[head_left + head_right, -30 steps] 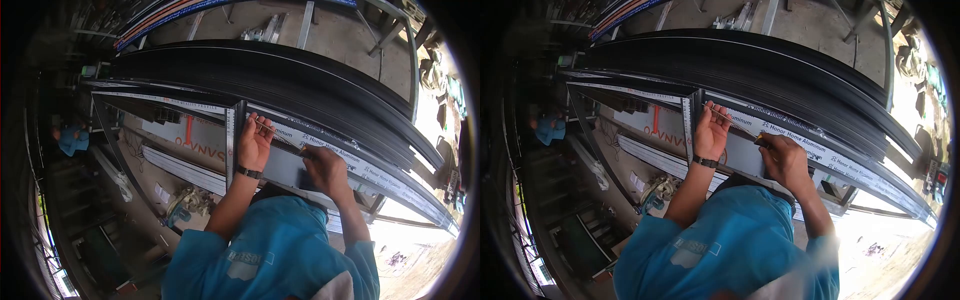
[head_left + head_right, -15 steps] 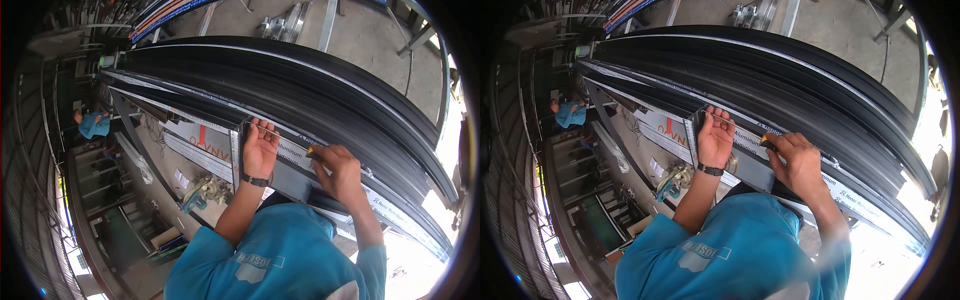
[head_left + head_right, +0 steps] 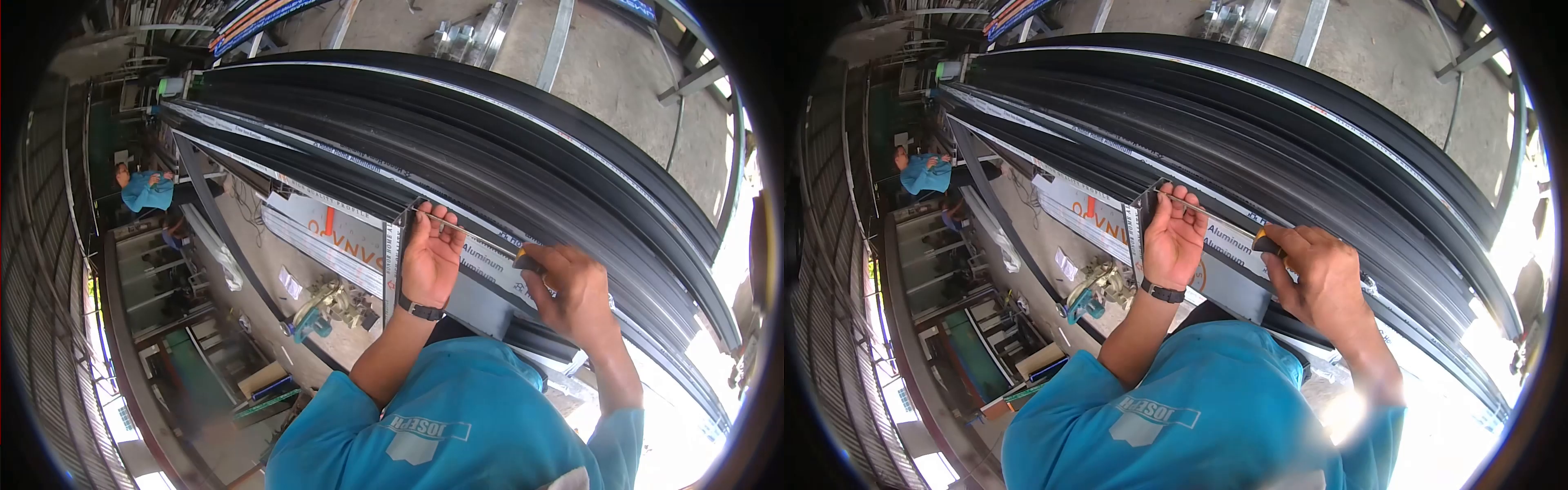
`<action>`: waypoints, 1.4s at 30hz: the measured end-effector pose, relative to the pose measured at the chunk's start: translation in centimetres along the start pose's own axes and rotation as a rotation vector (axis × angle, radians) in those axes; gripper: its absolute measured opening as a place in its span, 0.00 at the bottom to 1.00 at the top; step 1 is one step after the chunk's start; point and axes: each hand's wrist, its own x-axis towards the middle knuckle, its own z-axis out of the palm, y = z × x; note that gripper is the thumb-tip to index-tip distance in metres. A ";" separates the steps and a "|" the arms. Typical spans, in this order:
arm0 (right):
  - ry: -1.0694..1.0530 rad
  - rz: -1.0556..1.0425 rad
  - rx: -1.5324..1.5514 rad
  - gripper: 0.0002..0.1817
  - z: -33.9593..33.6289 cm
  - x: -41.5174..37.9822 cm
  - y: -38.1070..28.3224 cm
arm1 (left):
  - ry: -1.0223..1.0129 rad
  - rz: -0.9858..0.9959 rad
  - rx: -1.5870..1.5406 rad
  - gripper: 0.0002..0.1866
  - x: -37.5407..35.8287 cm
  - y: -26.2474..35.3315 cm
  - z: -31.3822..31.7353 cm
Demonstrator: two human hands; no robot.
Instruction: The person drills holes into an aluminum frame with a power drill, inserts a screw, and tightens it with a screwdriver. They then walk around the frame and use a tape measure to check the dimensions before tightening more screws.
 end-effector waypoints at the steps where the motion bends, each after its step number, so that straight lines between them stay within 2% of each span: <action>1: -0.036 0.049 0.063 0.17 -0.1 0.1 -0.1 | 0.009 -0.003 -0.004 0.10 -0.1 0.0 0.1; 5: -0.319 0.269 0.165 0.14 -2.5 2.3 -1.2 | 0.040 -0.016 -0.031 0.10 -0.1 0.1 0.1; 8: -0.143 0.173 0.074 0.10 -2.0 2.7 -1.2 | 0.044 -0.022 -0.052 0.10 -0.1 0.1 0.2; 11: -0.162 0.159 0.064 0.11 -2.0 3.1 -1.3 | 0.053 -0.018 -0.058 0.10 -0.1 0.1 0.5; 14: -0.292 0.287 0.118 0.14 -2.1 3.5 -0.7 | 0.054 -0.024 -0.076 0.10 -0.1 0.2 0.6; 17: -0.483 0.476 0.331 0.15 -2.6 4.7 0.4 | 0.067 -0.037 -0.091 0.09 -0.1 0.2 0.7; 21: -0.335 0.247 0.204 0.19 -2.5 5.3 -0.8 | 0.108 -0.043 -0.108 0.09 -0.1 0.3 0.8; 24: -0.468 0.356 0.161 0.18 -2.6 5.6 0.5 | 0.115 -0.050 -0.126 0.09 -0.1 0.2 0.8; 27: -0.613 0.603 0.352 0.19 -2.7 6.5 0.4 | 0.112 -0.047 -0.123 0.10 -0.1 0.2 0.6; 29: -0.530 0.509 0.326 0.19 -2.6 6.5 -0.1 | 0.125 -0.047 -0.126 0.10 -0.1 0.3 0.7; 32: -0.501 0.378 0.224 0.20 -2.6 6.5 -0.3 | 0.208 0.015 0.050 0.10 -1.7 0.3 2.0; 35: -0.521 0.350 0.205 0.20 -2.3 6.2 0.5 | -0.031 -0.168 0.545 0.11 -7.4 2.4 0.0; 37: -0.570 0.435 0.274 0.20 -1.9 5.8 0.8 | -0.192 -0.020 0.721 0.15 -9.9 5.5 -2.8; 38: -0.613 0.507 0.324 0.21 -1.8 6.0 0.9 | -0.165 0.165 0.789 0.16 -9.4 7.6 -3.6; 39: -0.658 0.574 0.371 0.21 -1.8 6.3 1.1 | -0.136 0.357 0.850 0.17 -8.0 9.3 -3.9; 41: -0.653 0.570 0.419 0.22 -1.7 6.2 1.2 | 0.189 0.547 0.891 0.22 -4.3 10.9 -3.1; 42: -0.624 0.552 0.429 0.22 -1.7 6.0 0.8 | 0.171 0.473 0.813 0.24 -2.8 11.0 -2.4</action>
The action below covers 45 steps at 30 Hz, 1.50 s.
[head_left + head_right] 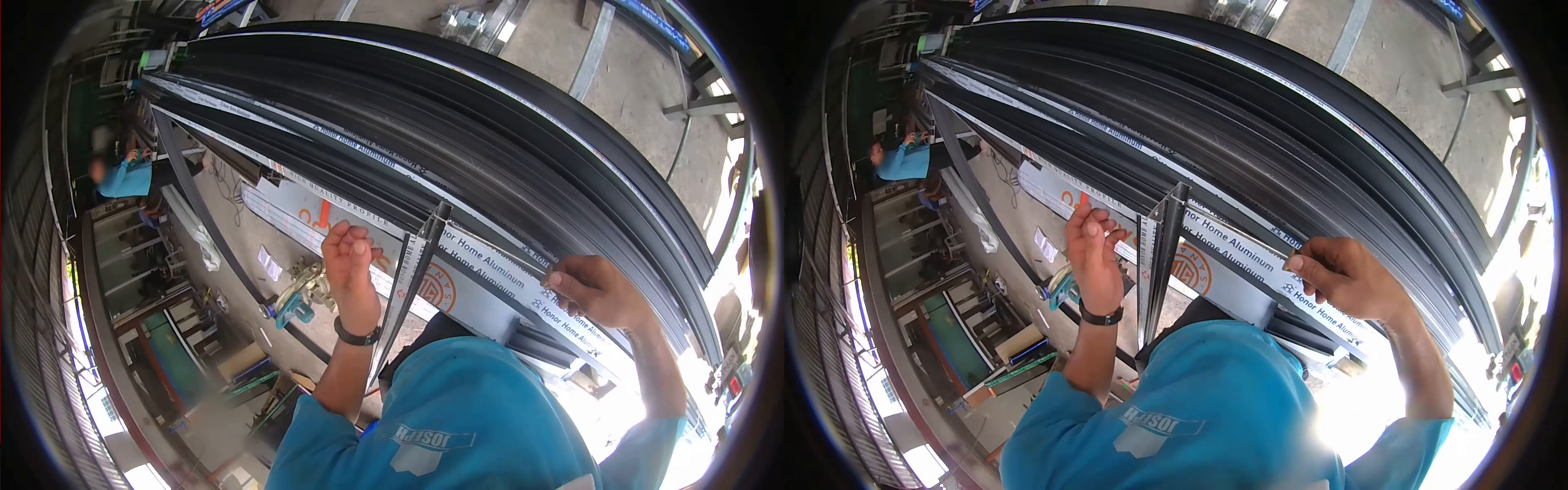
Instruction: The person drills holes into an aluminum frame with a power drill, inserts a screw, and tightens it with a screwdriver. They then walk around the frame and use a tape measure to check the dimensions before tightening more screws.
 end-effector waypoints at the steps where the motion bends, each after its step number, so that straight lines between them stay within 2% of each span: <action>1: 0.021 -0.024 0.010 0.21 0.3 -0.2 -0.1 | -0.031 -0.072 -0.079 0.26 1.2 0.2 1.2; 4: 0.274 -0.316 -0.350 0.21 1.9 -0.4 0.7 | -0.131 -0.183 -0.190 0.30 3.3 -0.3 2.3; 7: 0.289 -0.290 -0.416 0.20 2.3 -0.2 1.7 | -0.211 -0.305 -0.142 0.27 3.9 -1.5 2.2; 9: 0.115 -0.074 -0.083 0.19 2.3 0.5 1.8 | -0.248 -0.405 -0.067 0.25 4.0 -2.0 2.2; 10: 0.029 0.034 0.083 0.19 2.1 0.8 1.8 | -0.250 -0.392 -0.098 0.24 4.0 -2.0 2.4; 13: -0.035 0.127 0.243 0.20 1.3 1.2 2.3 | -0.275 -0.407 -0.169 0.24 4.4 -2.1 2.6; 16: 0.294 -0.376 -0.193 0.22 2.5 0.4 1.9 | -0.290 -0.407 -0.234 0.24 4.6 -3.1 2.1; 19: 0.462 -0.439 -0.415 0.23 3.3 0.3 3.2 | -0.309 -0.411 -0.246 0.24 4.7 -3.6 1.8; 22: 0.065 0.100 0.176 0.22 1.9 1.2 2.7 | -0.331 -0.428 -0.261 0.24 4.6 -3.3 1.8; 25: -0.047 0.201 0.403 0.22 1.1 1.5 2.3 | -0.316 -0.426 -0.240 0.25 4.6 -3.3 2.0; 29: 0.450 -0.409 -0.383 0.20 3.2 0.4 3.4 | -0.304 -0.371 -0.211 0.29 4.5 -3.8 1.8; 30: 0.556 -0.497 -0.501 0.19 3.6 0.8 3.9 | -0.307 -0.370 -0.209 0.29 4.5 -3.7 1.8; 33: 0.071 0.106 0.208 0.18 2.6 0.8 2.6 | -0.332 -0.382 -0.218 0.31 4.6 -3.6 1.7; 34: -0.206 0.232 0.660 0.18 1.2 1.3 3.3 | -0.345 -0.391 -0.221 0.31 4.6 -3.6 1.6; 37: -0.124 0.130 0.473 0.19 1.7 1.1 2.8 | -0.353 -0.383 -0.199 0.31 4.6 -3.8 1.4; 41: 0.586 -0.566 -0.580 0.18 3.7 0.2 3.8 | -0.257 -0.421 -0.232 0.30 4.4 -3.7 1.4; 42: 0.585 -0.603 -0.571 0.18 3.7 0.4 3.9 | -0.261 -0.424 -0.235 0.30 4.5 -4.0 1.2; 45: -0.269 0.275 0.756 0.18 0.8 1.5 3.6 | -0.263 -0.408 -0.229 0.31 4.1 -3.2 1.6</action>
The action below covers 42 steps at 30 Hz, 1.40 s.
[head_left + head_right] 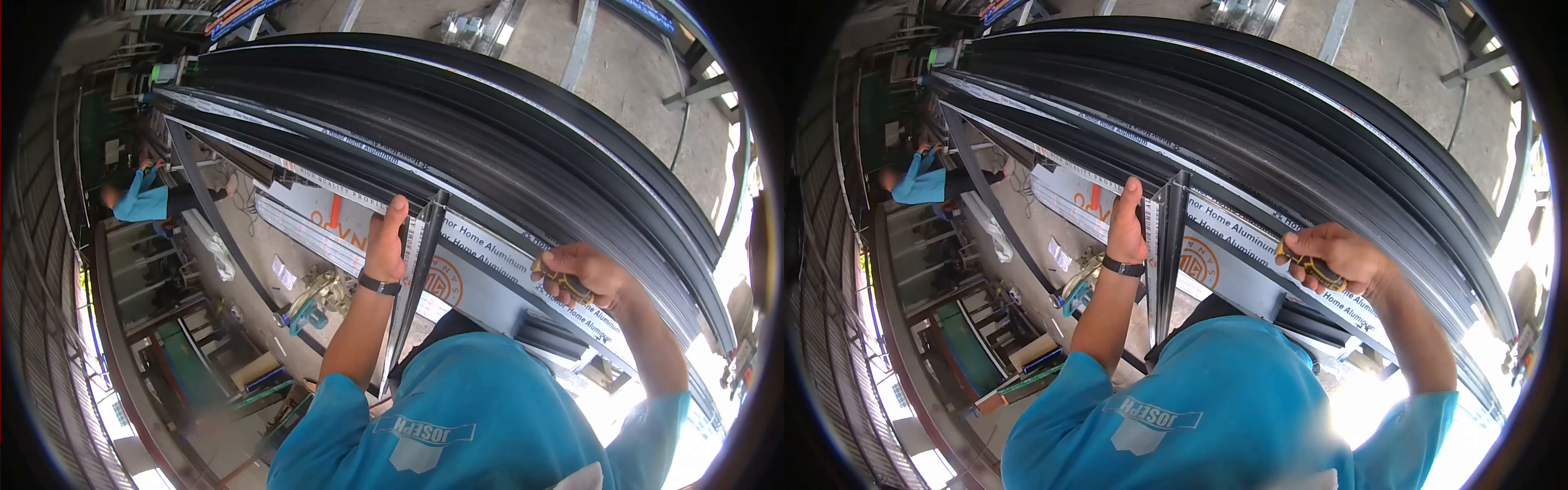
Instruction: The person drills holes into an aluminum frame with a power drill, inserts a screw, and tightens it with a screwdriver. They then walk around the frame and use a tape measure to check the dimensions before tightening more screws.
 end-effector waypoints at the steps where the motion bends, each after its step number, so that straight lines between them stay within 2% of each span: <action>1: -0.083 0.066 0.082 0.18 -1.1 0.8 0.1 | -0.005 0.012 0.004 0.32 -0.1 0.2 0.5; 4: 0.201 -0.285 -0.442 0.17 1.3 -0.7 0.8 | 0.008 0.034 0.047 0.33 -0.2 0.5 0.9; 5: 0.384 -0.862 -0.944 0.16 1.4 -0.3 1.9 | 0.011 0.037 0.047 0.33 -0.3 0.4 0.8; 8: 0.712 -1.084 -1.343 0.17 2.1 -0.4 2.6 | 0.016 0.041 0.049 0.34 0.0 0.1 0.6; 9: 0.570 -0.847 -1.058 0.18 1.6 0.0 3.0 | 0.021 0.042 0.051 0.34 0.2 -0.1 0.2; 12: -0.032 0.056 0.111 0.18 -0.6 0.7 0.6 | 0.008 0.024 0.046 0.34 0.0 -0.1 0.0; 13: 0.026 -0.006 0.034 0.16 0.1 0.3 0.7 | -0.003 0.023 0.040 0.34 0.2 0.1 0.2; 16: 0.483 -0.852 -0.993 0.16 1.5 -0.6 2.4 | 0.012 0.028 0.056 0.34 0.0 0.2 0.3; 20: 0.378 -0.436 -0.637 0.17 2.4 -0.7 2.7 | 0.035 0.041 0.072 0.34 0.2 0.0 0.4; 21: 0.004 -0.083 0.085 0.17 0.8 -0.4 2.0 | 0.031 0.025 0.086 0.34 0.1 0.0 0.0; 24: -0.035 -0.055 0.118 0.13 0.5 -0.3 1.7 | 0.017 0.024 0.077 0.34 0.3 0.1 0.3; 27: 0.615 -1.022 -1.188 0.11 2.6 -1.1 3.2 | 0.051 0.037 0.068 0.34 0.2 -0.3 0.1; 30: 0.460 -0.776 -0.784 0.14 1.7 0.3 4.2 | 0.052 0.023 0.062 0.34 0.2 -0.1 0.3; 32: -0.138 0.024 0.394 0.17 -0.1 0.3 2.2 | 0.067 0.002 0.065 0.34 0.0 -0.1 0.3; 34: 0.084 -0.095 0.080 0.19 1.5 -0.3 2.1 | 0.064 0.023 0.087 0.34 0.5 0.0 0.4; 35: 0.218 -0.570 -0.387 0.19 1.2 0.4 3.8 | 0.071 0.023 0.098 0.34 0.1 -0.2 0.2; 37: 0.250 -0.880 -0.637 0.18 0.3 1.3 4.6 | 0.080 0.057 0.036 0.32 0.0 -0.1 0.7; 39: 0.068 -0.530 -0.191 0.17 -0.2 1.4 3.7 | 0.054 0.063 -0.141 0.29 -0.4 0.5 1.8; 42: -0.189 0.023 0.469 0.16 -0.2 0.7 2.7 | -0.016 0.057 -0.164 0.27 -0.4 0.4 1.3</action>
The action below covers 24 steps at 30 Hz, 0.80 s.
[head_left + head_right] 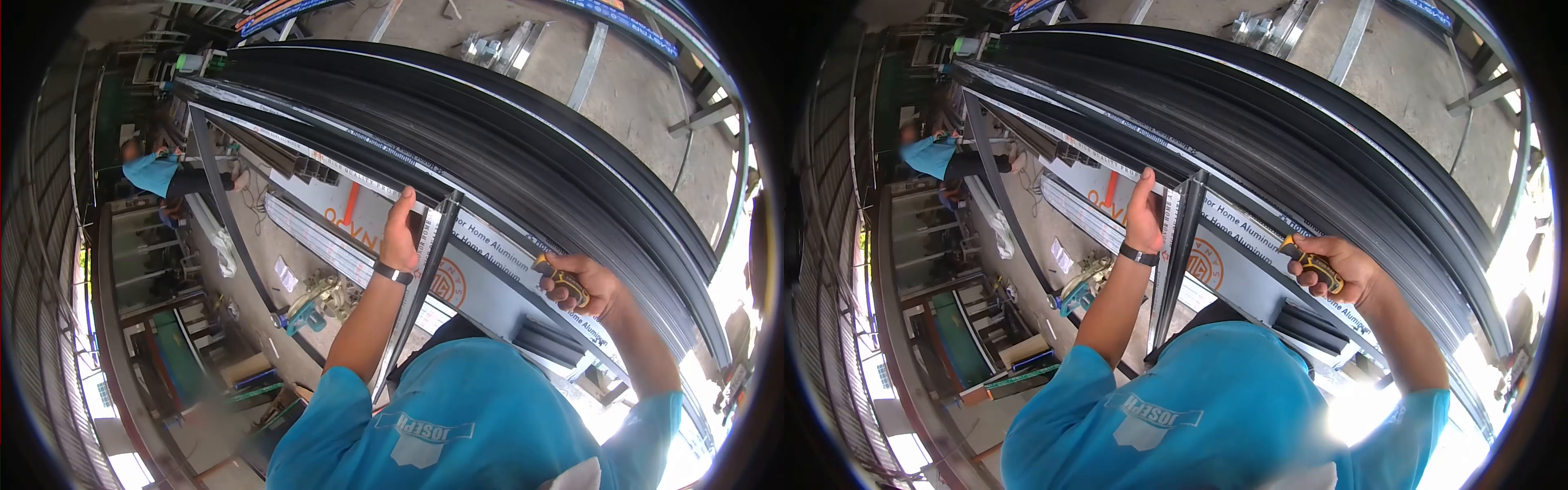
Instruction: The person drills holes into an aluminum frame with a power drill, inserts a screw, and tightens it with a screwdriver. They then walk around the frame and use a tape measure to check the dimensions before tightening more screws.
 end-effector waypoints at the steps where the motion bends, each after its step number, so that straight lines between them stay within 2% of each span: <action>1: 0.125 -0.080 -0.206 0.16 0.8 -0.2 0.3 | -0.008 0.013 0.006 0.27 0.1 -0.1 0.2; 2: 0.205 -0.191 -0.388 0.15 1.3 -0.5 0.8 | -0.015 0.028 0.014 0.27 0.4 -0.1 0.3; 3: 0.247 -0.659 -0.939 0.15 0.6 -0.1 1.6 | -0.010 0.034 0.022 0.28 0.0 -0.2 0.1; 5: 0.220 -0.943 -1.253 0.14 0.0 0.4 1.7 | 0.015 0.038 0.041 0.28 0.0 -0.3 -0.1; 10: -0.001 0.007 -0.055 0.14 -0.2 -0.3 -0.3 | 0.007 0.020 0.055 0.29 -0.3 -0.3 0.1; 12: 0.237 -0.199 -0.524 0.16 1.6 -0.6 0.4 | -0.004 0.014 0.048 0.29 0.0 -0.2 0.2; 14: 0.307 -1.189 -1.557 0.18 0.5 0.2 1.5 | -0.005 -0.005 0.030 0.29 -0.3 -0.2 0.0; 17: 0.563 -1.027 -1.656 0.19 1.1 -0.3 2.1 | 0.031 0.026 0.049 0.29 -0.1 -0.3 0.2; 20: 0.024 0.064 -0.155 0.20 -0.5 0.2 -0.6 | 0.021 0.006 0.061 0.29 -0.4 -0.1 0.6; 21: 0.136 0.024 -0.303 0.17 0.0 0.0 -0.4 | 0.014 0.018 0.066 0.30 -0.2 -0.1 0.9; 24: 0.424 -0.899 -1.600 0.14 2.2 -1.4 1.5 | -0.011 0.014 0.058 0.31 -0.2 -0.2 0.1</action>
